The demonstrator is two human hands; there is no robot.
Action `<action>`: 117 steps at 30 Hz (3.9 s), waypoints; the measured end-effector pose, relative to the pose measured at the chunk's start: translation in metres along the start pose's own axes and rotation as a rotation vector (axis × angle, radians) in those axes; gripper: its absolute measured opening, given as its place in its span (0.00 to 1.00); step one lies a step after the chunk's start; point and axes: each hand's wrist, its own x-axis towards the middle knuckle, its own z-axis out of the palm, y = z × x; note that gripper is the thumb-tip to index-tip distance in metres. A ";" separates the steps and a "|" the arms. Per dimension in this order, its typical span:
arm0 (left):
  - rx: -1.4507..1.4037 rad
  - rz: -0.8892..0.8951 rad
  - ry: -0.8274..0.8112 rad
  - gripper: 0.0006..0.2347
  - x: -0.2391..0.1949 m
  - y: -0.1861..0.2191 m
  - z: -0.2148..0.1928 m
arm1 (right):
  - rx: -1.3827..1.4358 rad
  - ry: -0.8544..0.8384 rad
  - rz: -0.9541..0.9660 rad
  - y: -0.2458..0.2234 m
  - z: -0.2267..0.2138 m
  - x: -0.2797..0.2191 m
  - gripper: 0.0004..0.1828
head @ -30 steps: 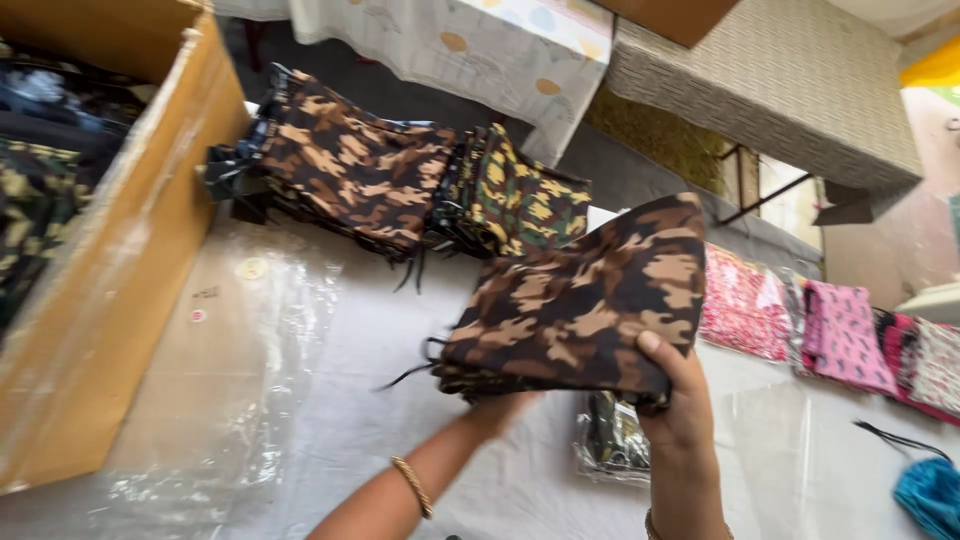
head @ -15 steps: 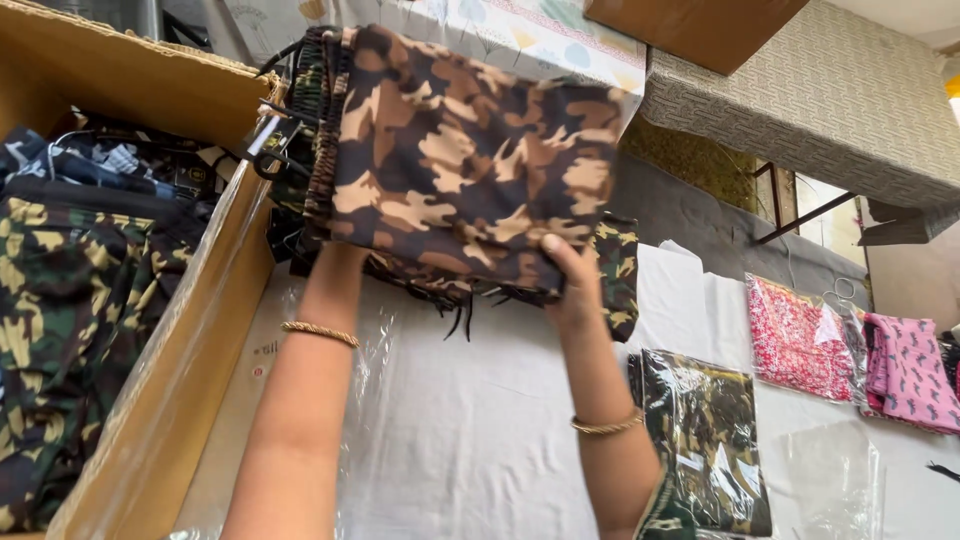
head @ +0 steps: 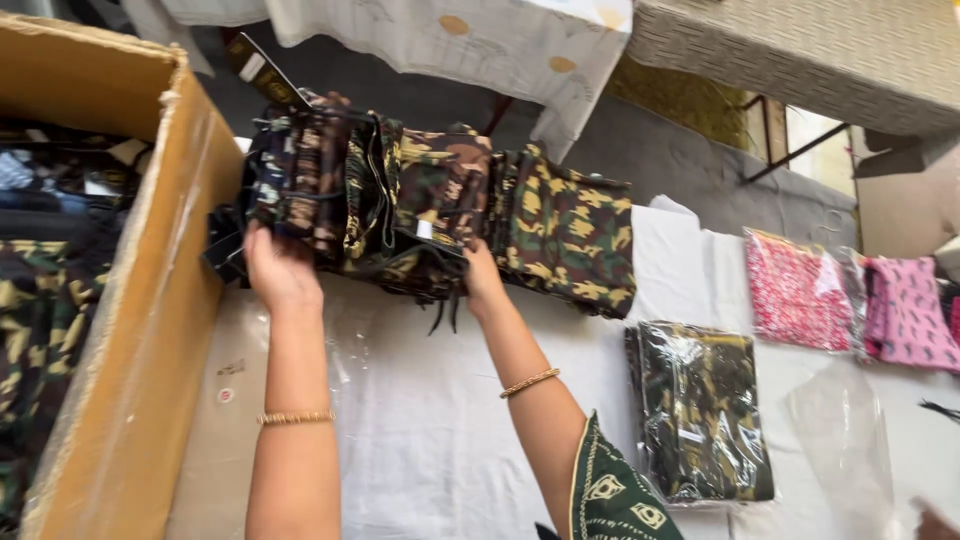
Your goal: The person folds camouflage-patterned shorts on a white surface, places them into clear plastic bags, and seals the bags. They repeat this process for multiple pairs of shorts, stacking the packaged items on the table.
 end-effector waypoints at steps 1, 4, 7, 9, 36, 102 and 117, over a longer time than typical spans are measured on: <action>0.181 0.278 0.054 0.16 -0.028 -0.006 0.020 | -0.024 -0.014 -0.031 -0.003 0.000 -0.003 0.21; 0.837 0.892 0.008 0.20 -0.106 -0.031 0.052 | -0.082 -0.064 -0.079 -0.024 0.012 -0.029 0.20; 1.570 1.356 -0.325 0.22 -0.146 -0.061 0.063 | -0.153 -0.091 -0.084 -0.030 0.006 -0.042 0.20; 1.816 1.496 -0.584 0.21 -0.146 -0.072 0.072 | -0.181 -0.089 -0.075 -0.024 -0.007 -0.045 0.20; 1.580 0.906 -0.053 0.30 -0.222 -0.202 0.058 | -0.567 0.822 -0.294 0.017 -0.566 -0.291 0.28; 2.331 0.491 -0.816 0.25 -0.322 -0.239 -0.079 | 0.863 0.464 -0.187 -0.031 -0.379 -0.031 0.45; 2.345 0.401 -0.799 0.25 -0.326 -0.235 -0.065 | 0.313 0.721 -0.172 0.052 -0.419 -0.025 0.42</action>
